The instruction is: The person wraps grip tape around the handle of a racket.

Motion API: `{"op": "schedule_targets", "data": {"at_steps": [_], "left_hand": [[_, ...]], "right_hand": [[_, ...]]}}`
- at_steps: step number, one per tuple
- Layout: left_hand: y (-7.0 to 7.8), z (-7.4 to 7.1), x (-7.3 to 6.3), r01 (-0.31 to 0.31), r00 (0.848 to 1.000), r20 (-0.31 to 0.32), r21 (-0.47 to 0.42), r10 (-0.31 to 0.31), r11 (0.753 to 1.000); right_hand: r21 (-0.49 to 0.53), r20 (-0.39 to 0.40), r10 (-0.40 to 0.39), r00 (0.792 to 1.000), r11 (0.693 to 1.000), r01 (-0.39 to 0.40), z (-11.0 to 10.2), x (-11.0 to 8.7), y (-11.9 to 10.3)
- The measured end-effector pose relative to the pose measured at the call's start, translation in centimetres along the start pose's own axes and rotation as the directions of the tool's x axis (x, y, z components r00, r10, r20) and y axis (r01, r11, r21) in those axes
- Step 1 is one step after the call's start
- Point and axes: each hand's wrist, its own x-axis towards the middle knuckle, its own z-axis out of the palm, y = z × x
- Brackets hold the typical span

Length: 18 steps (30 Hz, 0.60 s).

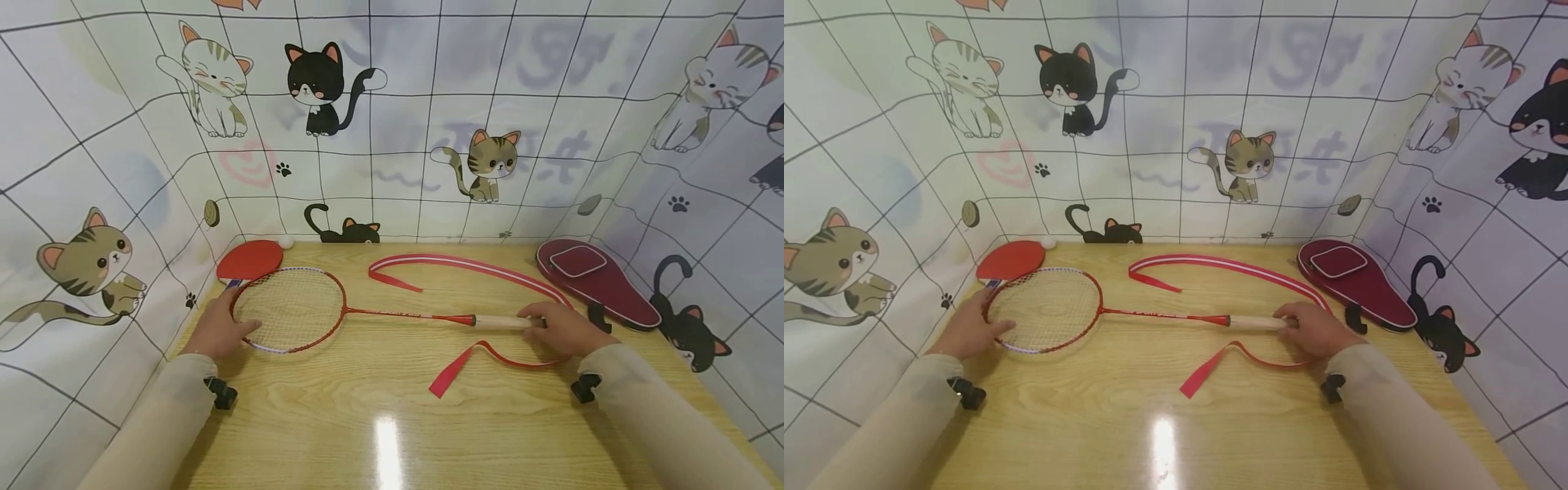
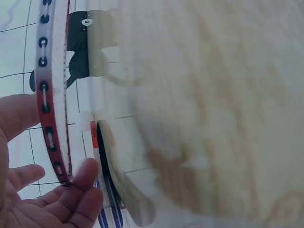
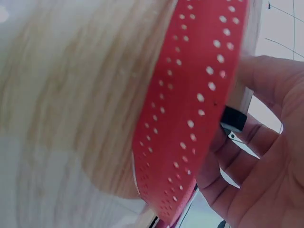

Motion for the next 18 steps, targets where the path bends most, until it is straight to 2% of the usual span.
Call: {"op": "schedule_targets", "data": {"at_steps": [6,13,18], "left_hand": [[1.3,-0.5,-0.1,-0.023,0.998,-0.052,-0.051,0.021,0.998],[2.3,-1.0,-0.1,-0.058,0.992,-0.119,-0.092,0.047,0.994],[3.0,-1.4,-0.1,-0.062,0.990,-0.129,-0.087,0.050,0.994]], "right_hand": [[0.010,-0.016,0.027,1.000,1.000,-0.027,-1.4,-1.1,-0.3],[0.130,-0.032,0.047,0.998,0.991,-0.042,-1.9,-1.7,-0.1],[0.225,-0.025,0.050,0.998,0.973,-0.044,-1.7,-1.9,0.1]]}}
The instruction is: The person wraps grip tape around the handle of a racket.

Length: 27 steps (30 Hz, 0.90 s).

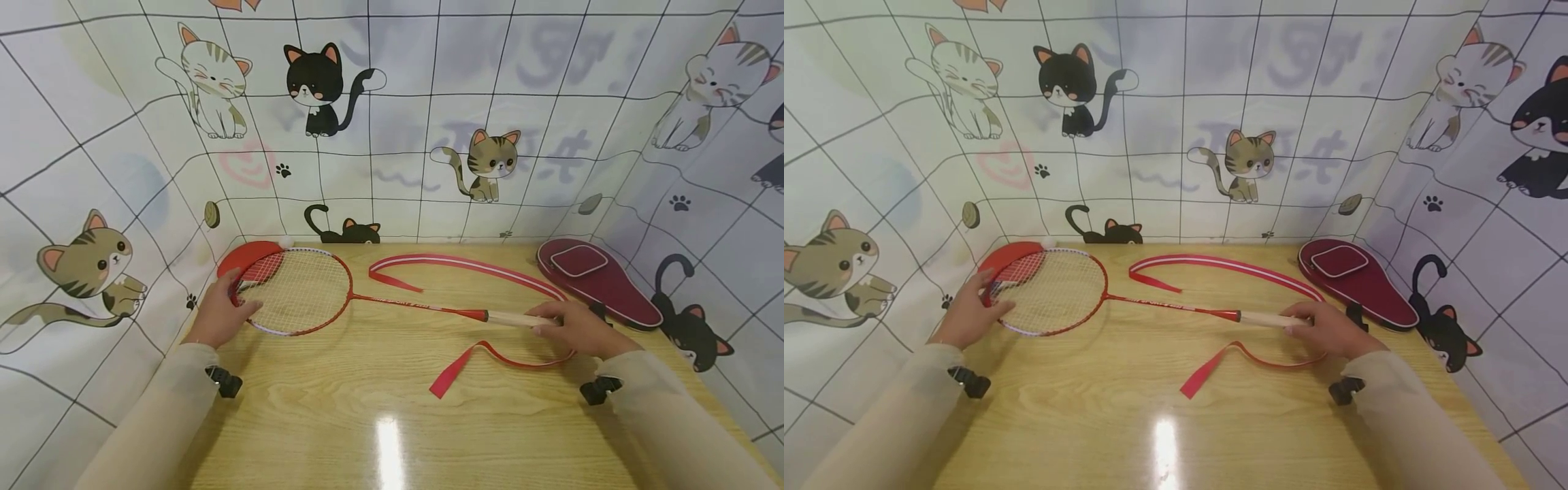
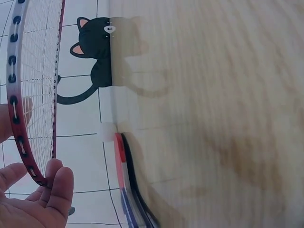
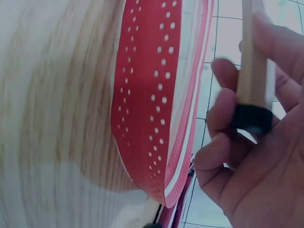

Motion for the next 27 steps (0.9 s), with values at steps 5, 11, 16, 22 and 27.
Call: {"op": "schedule_targets", "data": {"at_steps": [5,11,16,22,27], "left_hand": [[0.4,-0.1,0.4,-0.002,1.000,0.010,-0.018,0.003,1.000],[1.3,0.0,0.4,0.038,0.999,-0.027,-0.115,-0.041,0.993],[2.7,0.3,0.1,0.095,0.988,-0.093,-0.244,-0.120,0.965],[4.0,1.2,0.1,0.182,0.959,-0.127,-0.415,-0.255,0.891],[4.6,2.4,-0.2,0.185,0.939,-0.120,-0.613,-0.322,0.768]], "right_hand": [[0.070,-0.002,-0.018,1.000,0.997,0.018,0.2,-0.4,0.2],[0.112,-0.015,-0.053,0.998,0.992,0.054,0.1,-1.0,-0.2],[0.131,-0.066,-0.067,0.996,0.989,0.076,0.0,-1.3,-0.3],[0.156,-0.103,-0.097,0.990,0.981,0.112,0.3,-1.3,-0.5],[0.133,-0.152,-0.118,0.981,0.981,0.138,0.9,-1.1,-1.1]]}}
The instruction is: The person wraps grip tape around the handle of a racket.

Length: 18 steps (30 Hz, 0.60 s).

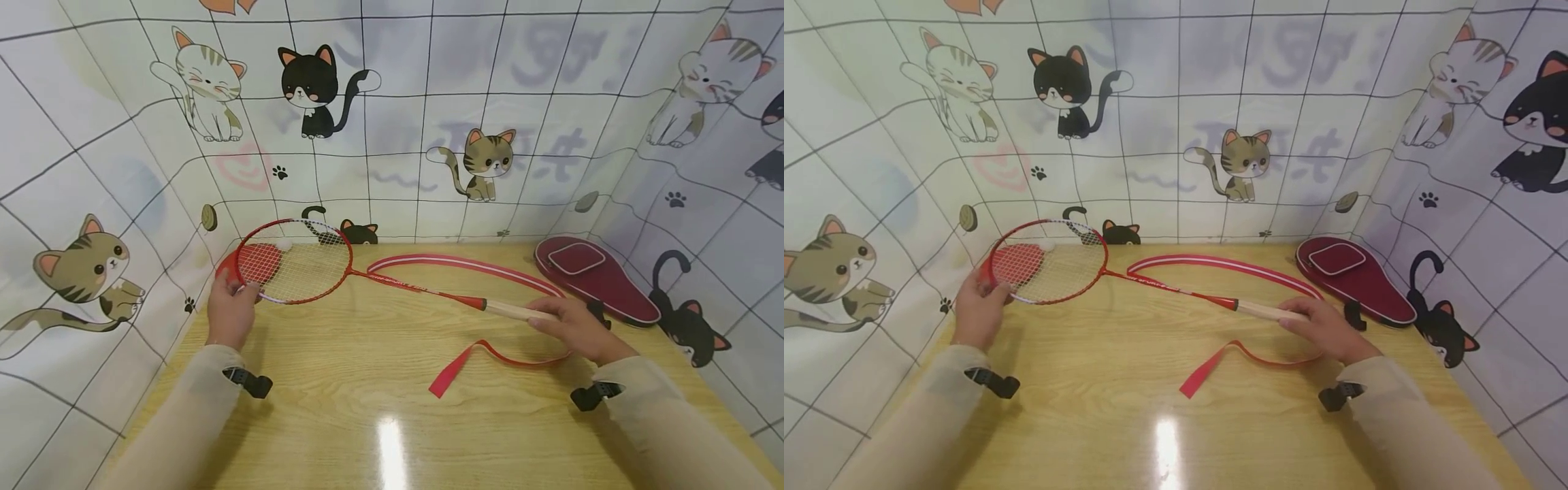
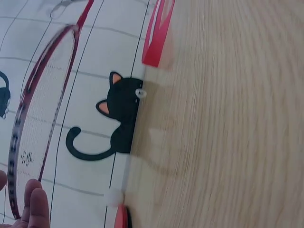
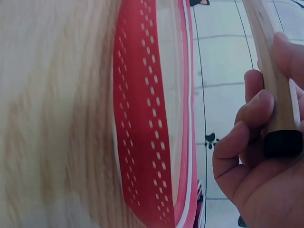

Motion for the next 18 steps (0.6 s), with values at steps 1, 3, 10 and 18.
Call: {"op": "schedule_targets", "data": {"at_steps": [1,3,10,18], "left_hand": [[0.0,0.3,-0.2,0.004,1.000,0.002,-0.039,-0.004,0.999],[0.2,0.9,-0.6,0.012,1.000,0.012,-0.108,-0.011,0.994],[1.0,2.4,-1.2,0.009,1.000,0.014,-0.224,-0.006,0.975],[2.3,2.3,-0.6,-0.003,0.997,-0.073,-0.410,-0.029,0.912]], "right_hand": [[0.000,-0.004,0.004,1.000,1.000,-0.004,0.2,0.1,-0.2],[0.023,-0.005,0.025,1.000,0.999,-0.025,0.6,0.1,-0.5],[0.133,-0.029,0.059,0.998,0.990,-0.054,2.8,0.1,-2.0],[0.226,0.058,0.055,0.997,0.972,-0.066,4.3,0.0,-3.2]]}}
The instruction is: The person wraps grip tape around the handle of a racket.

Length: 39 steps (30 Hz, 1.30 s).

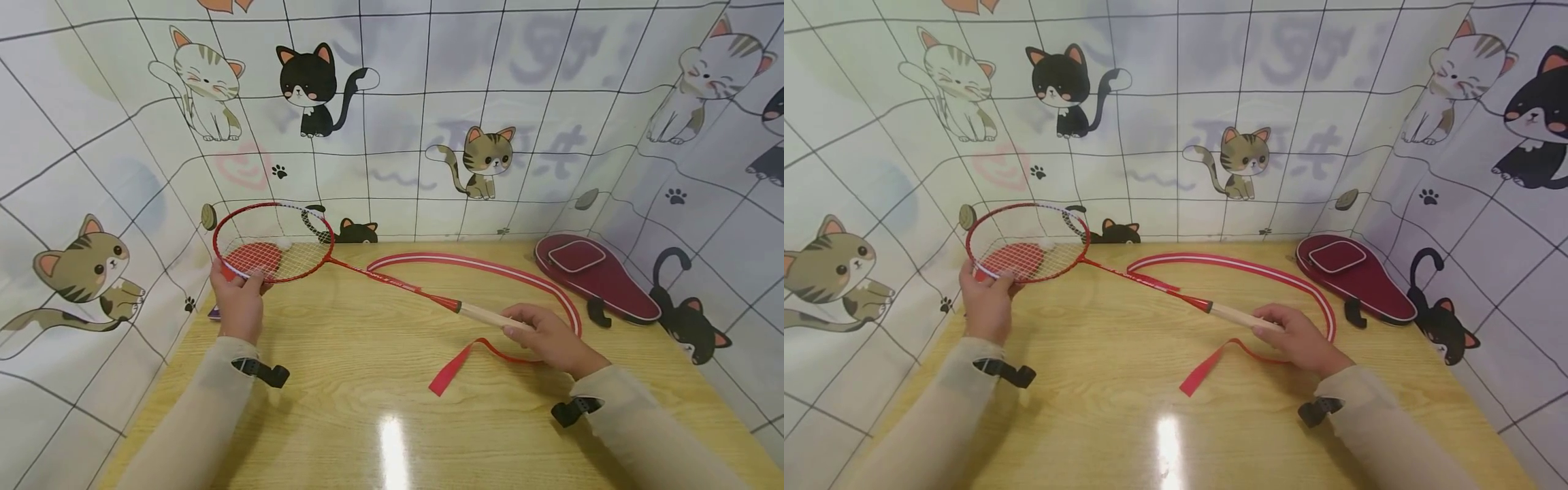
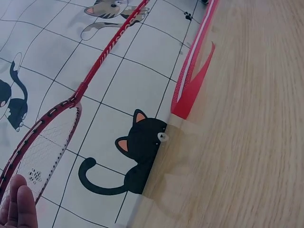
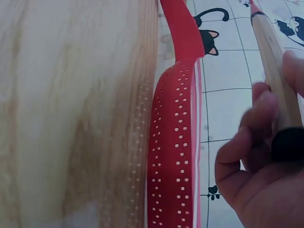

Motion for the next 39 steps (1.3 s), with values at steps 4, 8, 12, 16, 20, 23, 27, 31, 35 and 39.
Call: {"op": "schedule_targets", "data": {"at_steps": [4,8,12,16,20,23,27,31,35,39], "left_hand": [[0.2,-0.1,0.4,-0.003,1.000,-0.011,-0.039,0.002,0.999],[0.1,-0.1,0.8,-0.001,1.000,-0.015,-0.094,0.000,0.996],[0.0,0.0,0.8,-0.003,1.000,-0.025,-0.111,0.001,0.994],[-0.2,0.2,0.7,-0.025,0.999,-0.036,-0.120,0.021,0.992],[-0.9,1.0,0.3,-0.089,0.996,-0.028,-0.154,0.085,0.984],[-1.8,2.1,-0.4,-0.134,0.991,-0.002,-0.158,0.135,0.978],[-3.2,3.8,-1.9,-0.150,0.985,0.065,-0.102,0.157,0.983],[-4.2,5.4,-3.5,-0.150,0.975,0.162,-0.043,0.155,0.988],[-4.7,7.0,-5.0,-0.118,0.956,0.273,0.011,0.111,0.993],[-5.1,8.6,-6.1,-0.078,0.934,0.354,0.060,0.052,0.995]], "right_hand": [[0.039,0.085,0.007,0.996,0.999,-0.010,0.2,0.0,-0.5],[0.059,0.182,-0.032,0.983,0.998,0.022,0.5,0.3,-1.2],[0.049,0.250,-0.066,0.966,0.997,0.056,0.9,0.7,-1.8],[0.046,0.253,-0.066,0.965,0.997,0.057,1.3,0.9,-2.2],[0.060,0.220,-0.044,0.975,0.998,0.032,1.7,1.0,-2.3],[0.062,0.189,-0.040,0.981,0.998,0.029,2.2,1.2,-2.1],[0.079,0.166,-0.034,0.986,0.997,0.022,3.0,1.4,-2.1],[0.135,0.168,-0.026,0.986,0.991,0.003,3.7,1.5,-2.4],[0.147,0.169,-0.037,0.985,0.989,0.012,4.5,1.5,-2.6],[0.141,0.178,-0.048,0.983,0.990,0.023,5.1,1.5,-2.9]]}}
